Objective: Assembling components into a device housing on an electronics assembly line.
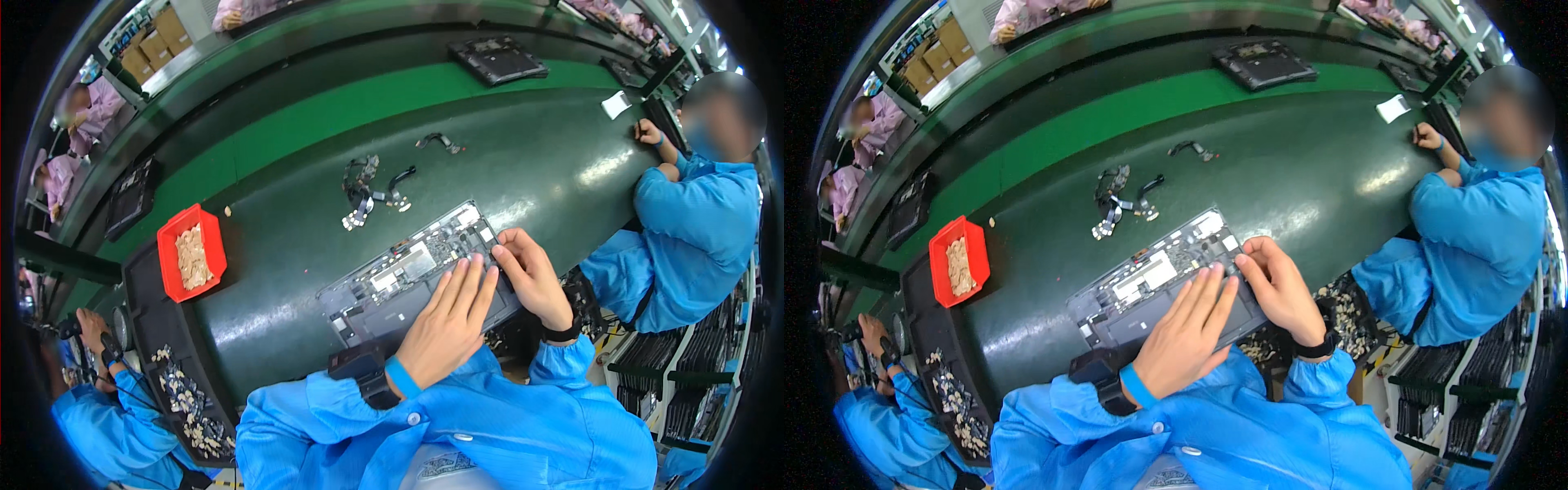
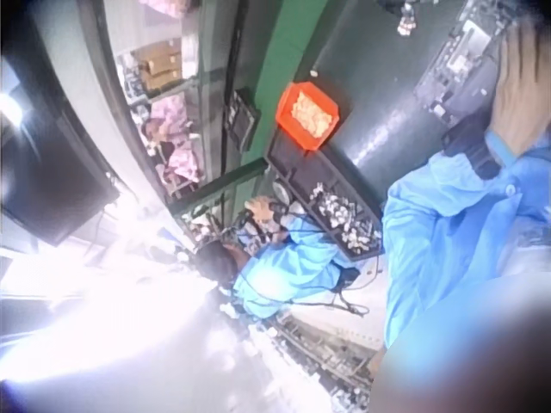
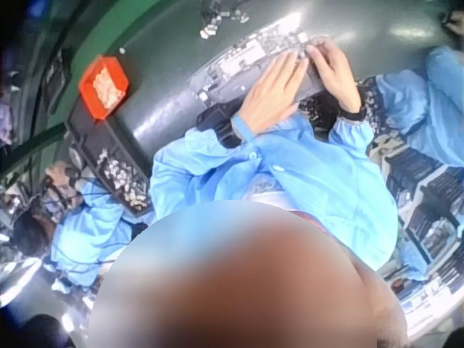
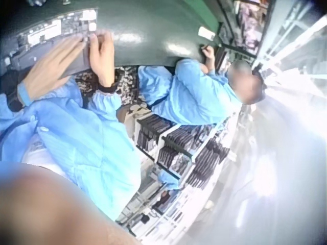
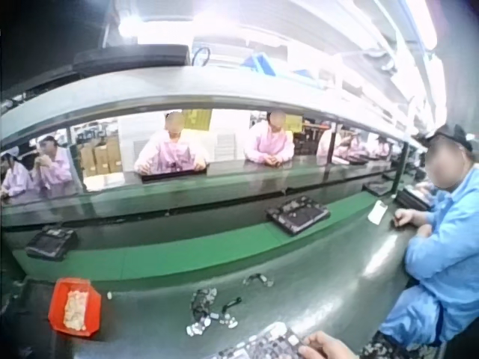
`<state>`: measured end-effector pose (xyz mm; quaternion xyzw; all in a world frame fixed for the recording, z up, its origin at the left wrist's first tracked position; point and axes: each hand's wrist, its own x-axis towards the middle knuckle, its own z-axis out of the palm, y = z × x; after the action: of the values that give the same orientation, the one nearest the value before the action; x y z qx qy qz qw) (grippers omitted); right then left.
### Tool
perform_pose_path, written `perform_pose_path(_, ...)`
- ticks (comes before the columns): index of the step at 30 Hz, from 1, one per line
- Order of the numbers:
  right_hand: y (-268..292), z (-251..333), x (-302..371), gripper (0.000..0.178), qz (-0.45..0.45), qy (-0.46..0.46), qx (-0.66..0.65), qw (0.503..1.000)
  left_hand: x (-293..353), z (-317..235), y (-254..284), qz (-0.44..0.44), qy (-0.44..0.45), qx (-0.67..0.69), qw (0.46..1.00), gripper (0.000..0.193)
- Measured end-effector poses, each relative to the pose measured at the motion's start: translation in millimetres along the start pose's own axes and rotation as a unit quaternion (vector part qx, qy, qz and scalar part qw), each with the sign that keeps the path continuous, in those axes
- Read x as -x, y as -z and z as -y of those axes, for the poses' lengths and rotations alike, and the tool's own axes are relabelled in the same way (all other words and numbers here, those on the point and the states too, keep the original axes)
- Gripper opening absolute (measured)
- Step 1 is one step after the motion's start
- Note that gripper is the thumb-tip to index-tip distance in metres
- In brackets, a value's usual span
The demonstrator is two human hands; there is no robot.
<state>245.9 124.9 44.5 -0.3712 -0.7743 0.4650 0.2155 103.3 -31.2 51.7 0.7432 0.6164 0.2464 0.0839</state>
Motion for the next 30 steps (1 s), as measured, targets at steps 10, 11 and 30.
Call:
perform_pose_path(10,-16,50,-17,0.018,0.039,0.014,-0.24,0.97,11,-13,44,-0.011,0.044,-0.113,0.992,0.079)
perform_pose_path(11,-12,54,-26,0.019,0.044,0.002,-0.225,0.973,12,-11,52,-0.001,0.027,-0.133,0.991,0.075)
perform_pose_path(30,-181,127,-404,0.047,0.017,-0.056,-0.253,0.966,177,29,46,-0.138,0.369,-0.036,0.918,0.034)
